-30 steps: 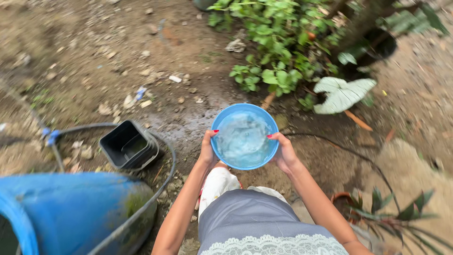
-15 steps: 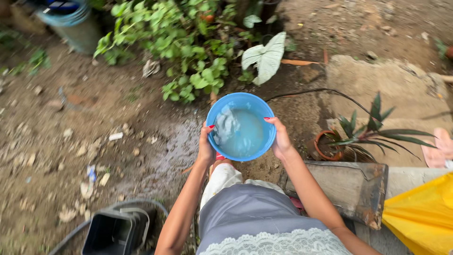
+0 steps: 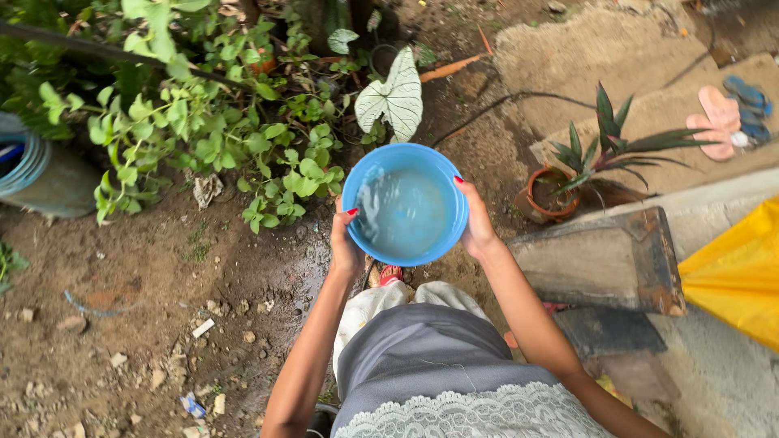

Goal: The person fills a small blue bowl with water from a large blue barrel and pours the water over various plants in a garden area.

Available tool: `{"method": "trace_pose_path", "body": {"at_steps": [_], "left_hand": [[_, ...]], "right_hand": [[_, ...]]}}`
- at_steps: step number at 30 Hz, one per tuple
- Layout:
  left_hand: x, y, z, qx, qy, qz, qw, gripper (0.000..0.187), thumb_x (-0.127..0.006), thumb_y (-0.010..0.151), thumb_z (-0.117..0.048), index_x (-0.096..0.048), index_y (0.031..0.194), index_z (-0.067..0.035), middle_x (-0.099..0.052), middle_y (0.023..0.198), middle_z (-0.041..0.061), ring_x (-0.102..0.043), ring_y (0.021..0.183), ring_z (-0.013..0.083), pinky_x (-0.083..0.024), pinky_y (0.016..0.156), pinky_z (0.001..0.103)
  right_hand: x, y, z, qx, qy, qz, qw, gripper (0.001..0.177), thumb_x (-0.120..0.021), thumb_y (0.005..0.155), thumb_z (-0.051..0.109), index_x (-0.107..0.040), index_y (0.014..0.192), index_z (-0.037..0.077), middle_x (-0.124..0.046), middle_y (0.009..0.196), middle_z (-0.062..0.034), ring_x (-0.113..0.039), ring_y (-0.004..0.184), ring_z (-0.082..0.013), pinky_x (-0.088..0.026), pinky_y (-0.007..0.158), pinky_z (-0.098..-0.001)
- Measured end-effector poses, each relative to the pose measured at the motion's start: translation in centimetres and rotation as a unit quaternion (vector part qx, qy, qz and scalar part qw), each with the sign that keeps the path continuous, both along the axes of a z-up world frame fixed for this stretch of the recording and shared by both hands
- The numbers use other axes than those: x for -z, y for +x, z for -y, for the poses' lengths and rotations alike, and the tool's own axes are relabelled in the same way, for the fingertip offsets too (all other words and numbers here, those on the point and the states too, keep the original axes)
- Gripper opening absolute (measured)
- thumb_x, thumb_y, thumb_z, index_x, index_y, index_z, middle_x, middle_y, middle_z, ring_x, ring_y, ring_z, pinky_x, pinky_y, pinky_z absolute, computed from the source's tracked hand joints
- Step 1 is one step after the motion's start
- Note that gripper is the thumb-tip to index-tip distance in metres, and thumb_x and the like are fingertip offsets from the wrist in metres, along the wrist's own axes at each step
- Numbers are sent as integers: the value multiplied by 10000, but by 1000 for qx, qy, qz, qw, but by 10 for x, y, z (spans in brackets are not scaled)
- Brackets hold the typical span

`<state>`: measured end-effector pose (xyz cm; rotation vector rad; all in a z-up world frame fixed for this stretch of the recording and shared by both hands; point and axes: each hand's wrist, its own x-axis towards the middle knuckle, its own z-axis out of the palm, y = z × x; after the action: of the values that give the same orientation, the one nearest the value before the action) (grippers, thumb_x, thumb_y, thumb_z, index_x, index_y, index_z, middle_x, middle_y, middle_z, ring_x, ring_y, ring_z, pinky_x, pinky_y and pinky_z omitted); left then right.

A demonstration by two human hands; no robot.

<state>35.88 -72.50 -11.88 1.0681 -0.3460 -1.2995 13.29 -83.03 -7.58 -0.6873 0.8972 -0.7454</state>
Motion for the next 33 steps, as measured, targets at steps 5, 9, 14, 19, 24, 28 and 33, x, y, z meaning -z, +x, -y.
{"method": "trace_pose_path", "body": {"at_steps": [5, 9, 14, 19, 24, 28, 33], "left_hand": [[-26, 5, 30, 6, 33, -8, 999, 637, -499, 779, -420, -406, 1366, -191, -500, 1237, 68, -535, 1101, 216, -506, 896, 416], [-7, 9, 61, 21, 39, -48, 998, 599, -486, 835, -418, -439, 1336, -94, -508, 1179, 116, -545, 1027, 257, -495, 845, 432], [19, 5, 110, 14, 2, -109, 994, 514, -478, 866, -370, -486, 1259, -40, -596, 1147, 120, -586, 1048, 252, -507, 915, 410], [47, -3, 167, -3, -14, -135, 991, 431, -535, 943, -393, -540, 1176, -30, -599, 1064, 103, -569, 1022, 269, -484, 918, 417], [37, -13, 226, -8, 19, -108, 994, 498, -530, 875, -457, -586, 1146, -42, -640, 1053, 107, -570, 995, 280, -476, 865, 437], [30, -20, 261, -38, 50, -91, 994, 563, -518, 845, -477, -563, 1221, -61, -629, 1198, 91, -581, 1128, 256, -492, 975, 391], [48, -27, 286, -11, 50, -28, 998, 708, -468, 918, -572, -507, 1299, 23, -539, 1099, 160, -539, 989, 329, -453, 784, 459]], "right_hand": [[2, 4, 25, 18, -17, -11, 1000, 590, -575, 909, 463, -608, 1324, 45, -668, 1281, -86, -592, 1204, -202, -415, 1074, -392], [5, -5, 54, 16, -15, -25, 999, 556, -609, 883, 404, -616, 1295, 32, -674, 1225, -92, -595, 1178, -207, -417, 1051, -394], [17, -16, 97, 45, -11, 6, 999, 484, -658, 869, 353, -636, 1207, 7, -666, 1165, -97, -588, 1129, -226, -420, 1042, -418], [17, -27, 157, 33, -19, -40, 998, 516, -647, 803, 418, -675, 1157, 43, -698, 1139, -104, -616, 1114, -233, -421, 1026, -409], [21, -30, 222, 44, 0, -41, 998, 461, -661, 786, 406, -670, 1143, 114, -680, 1147, -70, -592, 1134, -229, -410, 1029, -394], [39, -34, 255, 35, 22, -25, 999, 469, -679, 793, 410, -663, 1153, 110, -680, 1147, -58, -601, 1142, -227, -437, 1032, -403], [34, -34, 293, -32, -12, -133, 991, 689, -643, 789, 431, -522, 1426, 196, -547, 1376, -57, -432, 1302, -230, -319, 1060, -486]]}}
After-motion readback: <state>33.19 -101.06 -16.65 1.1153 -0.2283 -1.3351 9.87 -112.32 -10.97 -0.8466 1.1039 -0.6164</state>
